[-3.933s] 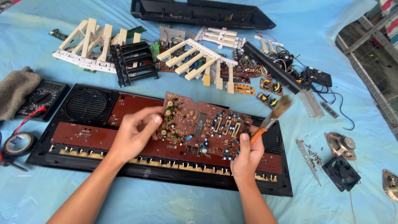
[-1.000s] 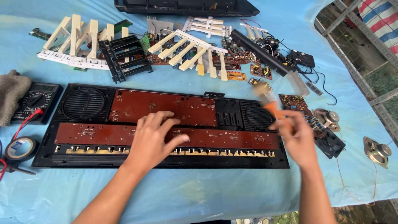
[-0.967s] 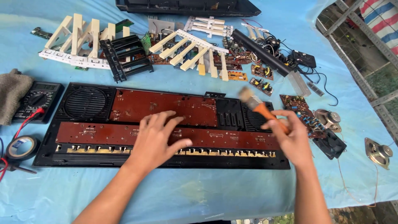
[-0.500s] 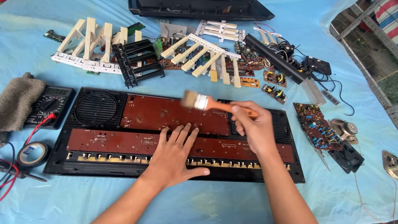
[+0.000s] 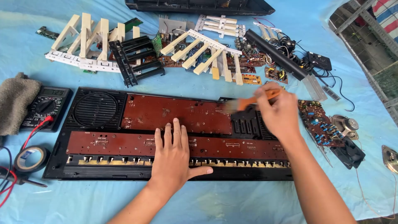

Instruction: The person cleans a disassembled electronic device using a brush and a screwdriver. They brush dust off a circuit board and the device's chassis, then use a screwdriver to remove small debris from the chassis.

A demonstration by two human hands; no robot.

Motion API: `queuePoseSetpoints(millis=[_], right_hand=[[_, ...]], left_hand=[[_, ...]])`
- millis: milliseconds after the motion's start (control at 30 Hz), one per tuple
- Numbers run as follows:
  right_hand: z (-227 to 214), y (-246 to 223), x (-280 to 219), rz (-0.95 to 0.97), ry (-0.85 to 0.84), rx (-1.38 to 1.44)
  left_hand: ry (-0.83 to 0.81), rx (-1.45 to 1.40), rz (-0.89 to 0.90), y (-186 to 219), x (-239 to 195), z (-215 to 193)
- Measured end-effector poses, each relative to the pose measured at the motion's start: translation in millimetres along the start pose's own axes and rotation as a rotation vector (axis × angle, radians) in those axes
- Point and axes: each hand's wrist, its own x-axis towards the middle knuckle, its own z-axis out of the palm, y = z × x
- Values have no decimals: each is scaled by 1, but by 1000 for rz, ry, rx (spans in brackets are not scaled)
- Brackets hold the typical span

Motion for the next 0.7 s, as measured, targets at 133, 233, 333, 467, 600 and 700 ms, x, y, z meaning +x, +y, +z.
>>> queuePoseSetpoints(millis=[133, 233, 333, 467, 600, 700], right_hand=[[-5, -23, -2, 297, -525, 66], [-9, -18, -2, 24, -88, -406], [-10, -35, -1, 393, -602, 31], [4, -1, 9, 67, -298, -67], [4, -5, 16, -13, -344, -224], [14, -16, 14, 163, -445, 342]], left_hand=[[54, -23, -10, -1, 2, -8], [131, -84, 36, 0, 2, -19], [125, -226, 163, 1, 5, -29], [112, -458, 271, 9, 3, -22], [-20, -568, 262, 15, 5, -5], [0, -555, 243, 16, 8, -7]])
